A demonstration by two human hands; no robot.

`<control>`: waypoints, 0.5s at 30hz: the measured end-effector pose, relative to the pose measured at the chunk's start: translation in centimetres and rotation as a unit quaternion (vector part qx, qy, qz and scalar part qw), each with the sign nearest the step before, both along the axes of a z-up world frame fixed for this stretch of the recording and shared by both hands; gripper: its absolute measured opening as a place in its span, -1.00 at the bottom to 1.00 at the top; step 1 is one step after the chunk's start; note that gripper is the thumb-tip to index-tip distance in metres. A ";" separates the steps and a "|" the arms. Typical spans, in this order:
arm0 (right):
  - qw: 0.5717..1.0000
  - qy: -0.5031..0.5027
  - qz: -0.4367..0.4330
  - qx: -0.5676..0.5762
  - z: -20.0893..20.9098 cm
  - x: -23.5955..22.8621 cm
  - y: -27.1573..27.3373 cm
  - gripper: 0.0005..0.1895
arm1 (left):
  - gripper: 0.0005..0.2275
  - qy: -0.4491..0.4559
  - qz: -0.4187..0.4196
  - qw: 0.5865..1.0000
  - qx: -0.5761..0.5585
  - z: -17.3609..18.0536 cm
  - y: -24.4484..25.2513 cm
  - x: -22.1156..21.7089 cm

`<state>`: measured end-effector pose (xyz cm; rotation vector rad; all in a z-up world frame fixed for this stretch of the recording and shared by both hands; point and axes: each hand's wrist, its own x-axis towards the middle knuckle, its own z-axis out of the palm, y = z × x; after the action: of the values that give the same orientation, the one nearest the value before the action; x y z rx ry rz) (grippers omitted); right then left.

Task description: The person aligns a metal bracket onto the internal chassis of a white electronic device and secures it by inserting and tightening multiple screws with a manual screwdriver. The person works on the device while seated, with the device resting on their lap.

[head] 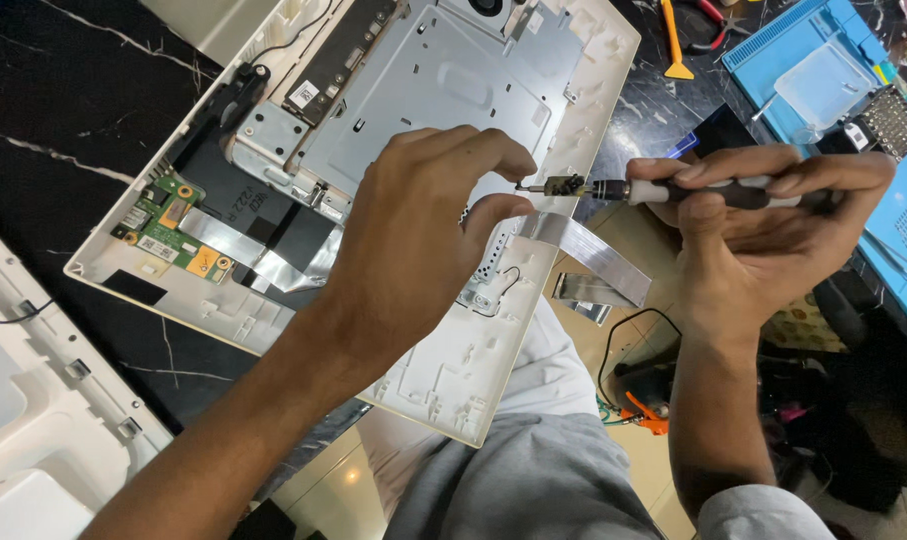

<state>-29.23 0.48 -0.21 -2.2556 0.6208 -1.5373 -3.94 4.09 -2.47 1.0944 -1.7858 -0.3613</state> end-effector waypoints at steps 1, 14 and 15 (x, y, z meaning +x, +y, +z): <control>1.000 0.002 -0.009 -0.005 -0.1 -0.1 0.0 -0.62 | -0.82 0.008 0.006 1.000 -0.005 -0.1 0.2 -0.1; 0.999 -0.030 -0.020 -0.033 -0.2 -0.2 -0.5 -0.61 | -0.92 0.059 -0.011 0.995 -0.080 -0.3 0.1 -0.6; 0.999 -0.026 -0.017 -0.037 -0.3 -0.4 -0.5 -0.62 | -0.97 0.051 -0.010 0.993 -0.103 -0.3 0.0 -0.7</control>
<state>-29.58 -0.05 -0.47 -2.2625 0.5998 -1.6547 -4.64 4.10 -2.77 0.8979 -1.7019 -0.2344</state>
